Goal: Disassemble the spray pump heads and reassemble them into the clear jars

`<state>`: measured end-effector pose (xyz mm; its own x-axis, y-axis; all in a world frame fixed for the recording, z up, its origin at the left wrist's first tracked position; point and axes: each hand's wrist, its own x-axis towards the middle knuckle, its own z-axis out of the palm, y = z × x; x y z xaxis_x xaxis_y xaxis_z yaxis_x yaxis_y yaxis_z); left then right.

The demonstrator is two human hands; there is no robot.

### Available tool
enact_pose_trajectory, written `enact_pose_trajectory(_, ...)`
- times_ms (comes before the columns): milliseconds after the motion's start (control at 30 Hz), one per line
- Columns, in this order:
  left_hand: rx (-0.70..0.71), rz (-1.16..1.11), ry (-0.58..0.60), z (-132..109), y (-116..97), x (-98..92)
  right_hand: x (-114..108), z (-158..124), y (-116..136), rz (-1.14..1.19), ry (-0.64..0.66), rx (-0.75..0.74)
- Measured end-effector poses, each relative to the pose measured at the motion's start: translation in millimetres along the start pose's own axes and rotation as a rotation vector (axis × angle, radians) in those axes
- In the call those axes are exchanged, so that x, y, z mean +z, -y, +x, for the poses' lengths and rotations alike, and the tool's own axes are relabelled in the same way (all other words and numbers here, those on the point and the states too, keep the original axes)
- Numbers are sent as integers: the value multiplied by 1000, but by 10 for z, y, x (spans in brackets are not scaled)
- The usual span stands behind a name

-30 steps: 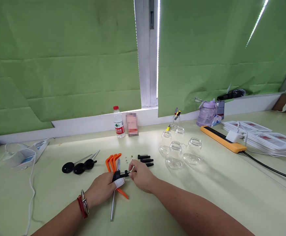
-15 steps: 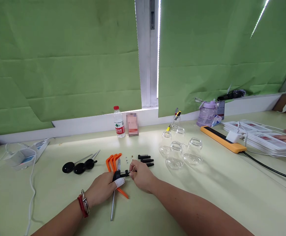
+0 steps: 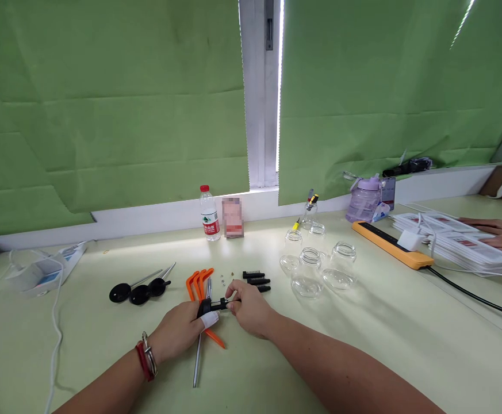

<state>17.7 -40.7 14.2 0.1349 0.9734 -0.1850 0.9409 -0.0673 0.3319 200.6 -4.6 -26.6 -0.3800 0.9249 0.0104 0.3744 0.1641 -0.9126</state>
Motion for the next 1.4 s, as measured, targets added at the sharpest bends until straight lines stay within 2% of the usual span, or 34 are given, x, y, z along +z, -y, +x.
enact_pose_trajectory(333,-3,1,-11,-8,2,-2,-6,3,22,-4,0,15)
enact_pose_trajectory(533,5,-7,-38,-3,31,23,5,35,-70,-5,-6,-5)
enact_pose_trajectory(900,-78,-38,-6,2,55,4,-38,1,-53,24,37,6)
enact_pose_trajectory(1167,-98,-63,-28,-24,52,8,-295,-48,-10,-162,122,79)
enact_pose_trajectory(1400,-86,-80,-26,-40,44,5,-618,-83,42,-456,14,77)
